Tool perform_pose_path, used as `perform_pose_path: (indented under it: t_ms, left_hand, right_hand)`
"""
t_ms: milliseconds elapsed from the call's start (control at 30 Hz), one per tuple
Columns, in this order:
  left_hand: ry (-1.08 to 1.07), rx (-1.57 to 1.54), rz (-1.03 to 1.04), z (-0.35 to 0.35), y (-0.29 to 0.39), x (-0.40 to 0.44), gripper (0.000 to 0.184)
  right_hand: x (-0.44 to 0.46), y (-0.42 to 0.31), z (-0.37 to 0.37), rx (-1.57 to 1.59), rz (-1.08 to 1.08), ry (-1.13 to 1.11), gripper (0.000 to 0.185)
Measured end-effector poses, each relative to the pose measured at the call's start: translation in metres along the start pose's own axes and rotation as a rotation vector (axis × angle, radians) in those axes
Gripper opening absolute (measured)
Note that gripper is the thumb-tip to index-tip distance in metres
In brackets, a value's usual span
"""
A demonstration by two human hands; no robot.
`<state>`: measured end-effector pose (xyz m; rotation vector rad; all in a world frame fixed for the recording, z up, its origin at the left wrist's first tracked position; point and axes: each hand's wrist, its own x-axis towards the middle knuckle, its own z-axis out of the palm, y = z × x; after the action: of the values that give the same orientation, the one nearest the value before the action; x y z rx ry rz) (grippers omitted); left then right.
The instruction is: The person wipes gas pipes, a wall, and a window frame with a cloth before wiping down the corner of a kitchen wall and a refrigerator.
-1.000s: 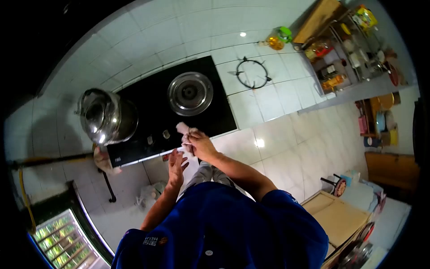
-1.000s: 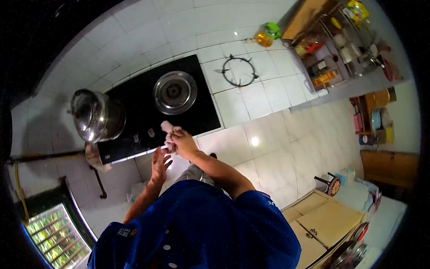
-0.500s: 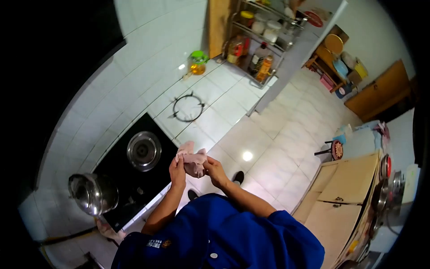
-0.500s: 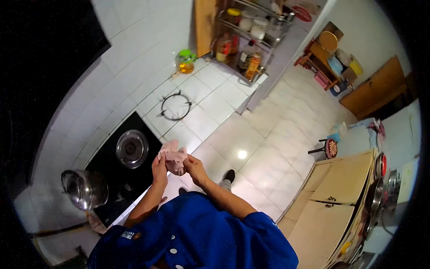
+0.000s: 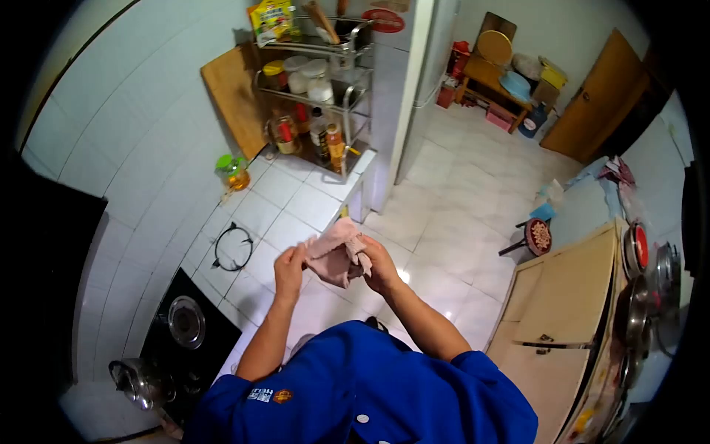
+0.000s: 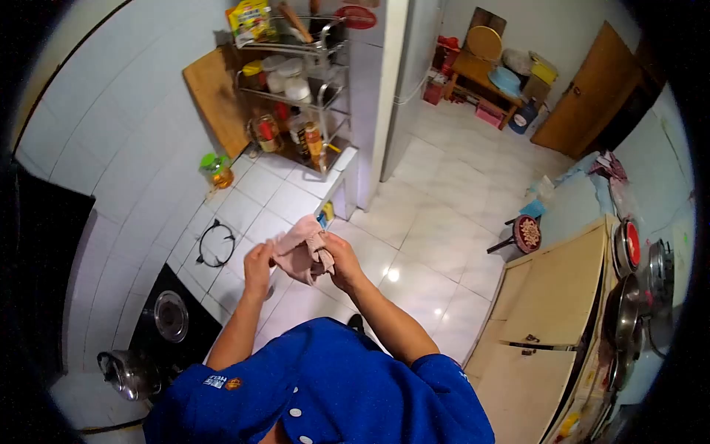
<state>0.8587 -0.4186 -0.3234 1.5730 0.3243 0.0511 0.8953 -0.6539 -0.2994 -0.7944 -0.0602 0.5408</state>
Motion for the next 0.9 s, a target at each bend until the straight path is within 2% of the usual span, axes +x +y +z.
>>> perform_pose_path:
  t_ms: [33, 100, 133, 233, 267, 300, 333, 433, 467, 567, 633, 700, 767, 800, 900]
  left_hand:
    - [-0.007, -0.051, -0.017, 0.014, 0.017, 0.012, 0.028]
    - [-0.002, -0.463, -0.115, 0.059, 0.074, 0.027, 0.027]
    - [-0.055, -0.629, -0.092, 0.069, 0.076, 0.047, 0.028]
    - [-0.132, -0.954, -0.137, 0.102, 0.103, 0.082, 0.032]
    - [-0.175, -0.997, -0.130, 0.112, 0.109, 0.094, 0.031]
    - [-0.224, -1.042, -0.121, 0.123, 0.112, 0.106, 0.031]
    - [-0.241, -1.097, -0.138, 0.134, 0.115, 0.121, 0.031]
    - [-0.270, -1.146, -0.137, 0.178, 0.140, 0.156, 0.032]
    - [-0.359, -1.193, -0.125, 0.190, 0.135, 0.174, 0.032]
    - [-0.335, -1.043, -0.078, 0.244, 0.137, 0.218, 0.038]
    - [-0.343, -0.953, -0.228, 0.273, 0.148, 0.229, 0.041]
    - [-0.380, -0.882, -0.220, 0.302, 0.146, 0.248, 0.042]
    - [-0.465, -0.861, -0.186, 0.324, 0.154, 0.257, 0.043]
    - [-0.589, -0.863, -0.145, 0.332, 0.143, 0.268, 0.043]
    - [-0.816, -0.595, -0.005, 0.353, 0.173, 0.262, 0.060]
  right_hand:
    - [0.001, -0.013, -0.019, 0.000, -0.005, 0.011, 0.031]
    - [0.002, -0.033, -0.053, 0.359, 0.074, -0.253, 0.032]
    - [-0.002, -0.056, -0.018, 0.241, -0.036, 0.125, 0.033]
    - [0.004, -0.081, -0.067, 0.728, 0.045, -0.357, 0.037]
    - [0.009, -0.086, -0.077, 0.733, 0.054, -0.353, 0.037]
    - [0.014, -0.093, -0.084, 0.378, -0.257, -0.295, 0.038]
    - [0.020, -0.104, -0.092, 0.187, -0.398, -0.214, 0.039]
    - [0.048, -0.143, -0.113, 0.058, -0.371, -0.036, 0.041]
    - [0.056, -0.160, -0.121, 0.024, -0.370, 0.012, 0.041]
    - [0.075, -0.204, -0.145, -0.092, -0.386, 0.149, 0.044]
    - [0.081, -0.226, -0.157, -0.157, -0.398, 0.238, 0.045]
    - [0.089, -0.246, -0.167, -0.224, -0.398, 0.306, 0.047]
    - [0.102, -0.265, -0.174, -0.288, -0.394, 0.346, 0.048]
    - [0.110, -0.274, -0.177, -0.326, -0.391, 0.352, 0.049]
    - [0.134, -0.300, -0.184, -0.457, -0.368, 0.342, 0.052]
